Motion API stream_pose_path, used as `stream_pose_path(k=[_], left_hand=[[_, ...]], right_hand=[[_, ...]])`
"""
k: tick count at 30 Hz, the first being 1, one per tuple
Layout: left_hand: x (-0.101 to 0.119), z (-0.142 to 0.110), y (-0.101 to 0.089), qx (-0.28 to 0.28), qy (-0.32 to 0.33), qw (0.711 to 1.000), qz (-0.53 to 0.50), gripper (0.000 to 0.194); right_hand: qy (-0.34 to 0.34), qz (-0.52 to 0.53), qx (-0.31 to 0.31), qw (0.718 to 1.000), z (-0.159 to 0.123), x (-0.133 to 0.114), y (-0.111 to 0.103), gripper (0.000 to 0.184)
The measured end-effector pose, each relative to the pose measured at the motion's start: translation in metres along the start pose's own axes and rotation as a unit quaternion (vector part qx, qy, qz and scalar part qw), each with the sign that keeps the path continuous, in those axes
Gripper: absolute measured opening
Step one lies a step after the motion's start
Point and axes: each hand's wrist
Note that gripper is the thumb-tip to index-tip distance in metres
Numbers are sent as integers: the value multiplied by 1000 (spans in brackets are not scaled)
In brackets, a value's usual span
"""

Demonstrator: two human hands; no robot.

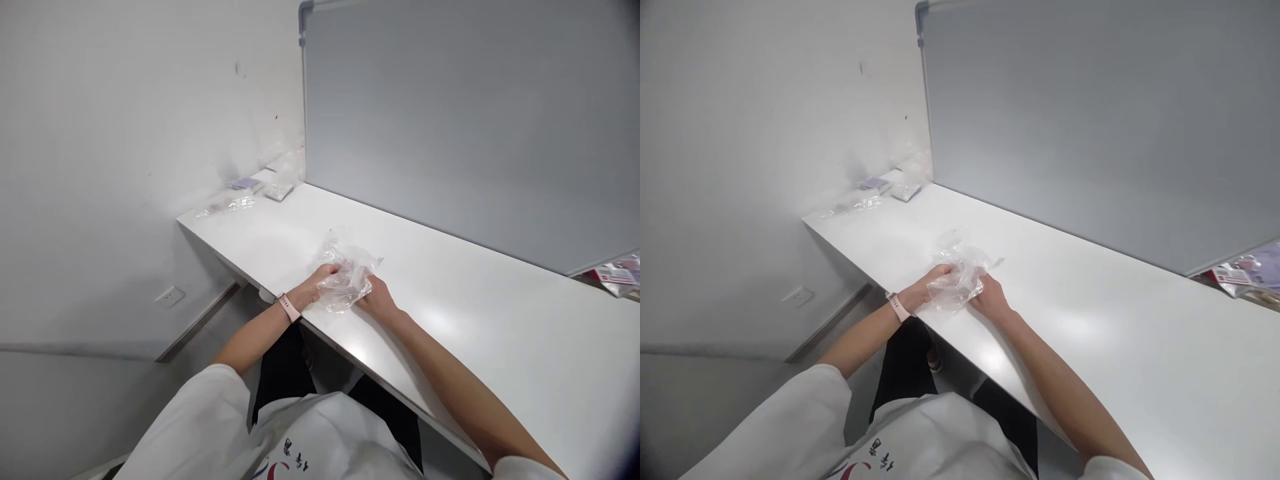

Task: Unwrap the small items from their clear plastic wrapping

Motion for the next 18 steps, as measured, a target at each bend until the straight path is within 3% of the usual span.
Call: stream_pose_path(k=[2,3,4,5,6,8,10,11,12,14,18], left_hand=[[3,-16,-4,125,76,987,72,22],[5,-26,-5,207,122,964,112,29],[7,-37,-5,277,181,928,171,36],[8,-47,-4,312,240,884,252,42],[10,-56,-3,301,287,841,345,47],[10,-66,1,164,326,775,515,61],[6,-64,4,37,313,722,615,79],[3,-60,6,13,302,710,636,84],[0,-54,8,9,295,709,640,85],[-4,-42,12,17,294,736,610,81],[2,-29,32,22,282,855,435,66]], right_hand=[[24,-14,0,1000,9,-7,1,17],[39,-23,-2,999,14,-11,0,18],[53,-31,-6,998,18,-14,-2,20],[64,-38,-14,997,23,-17,-4,23],[72,-44,-25,996,27,-20,-7,27],[76,-39,-51,995,34,-26,-15,31],[79,17,-86,993,36,-29,-23,34],[80,72,-98,989,34,-29,-28,35],[78,140,-101,982,30,-27,-33,37],[86,275,-76,955,17,-22,-42,47],[139,412,-26,900,-23,-8,-56,77]])
Point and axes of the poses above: each hand's wrist, its own z-axis towards the middle knuckle, its own y-axis out of the palm, x = y × z
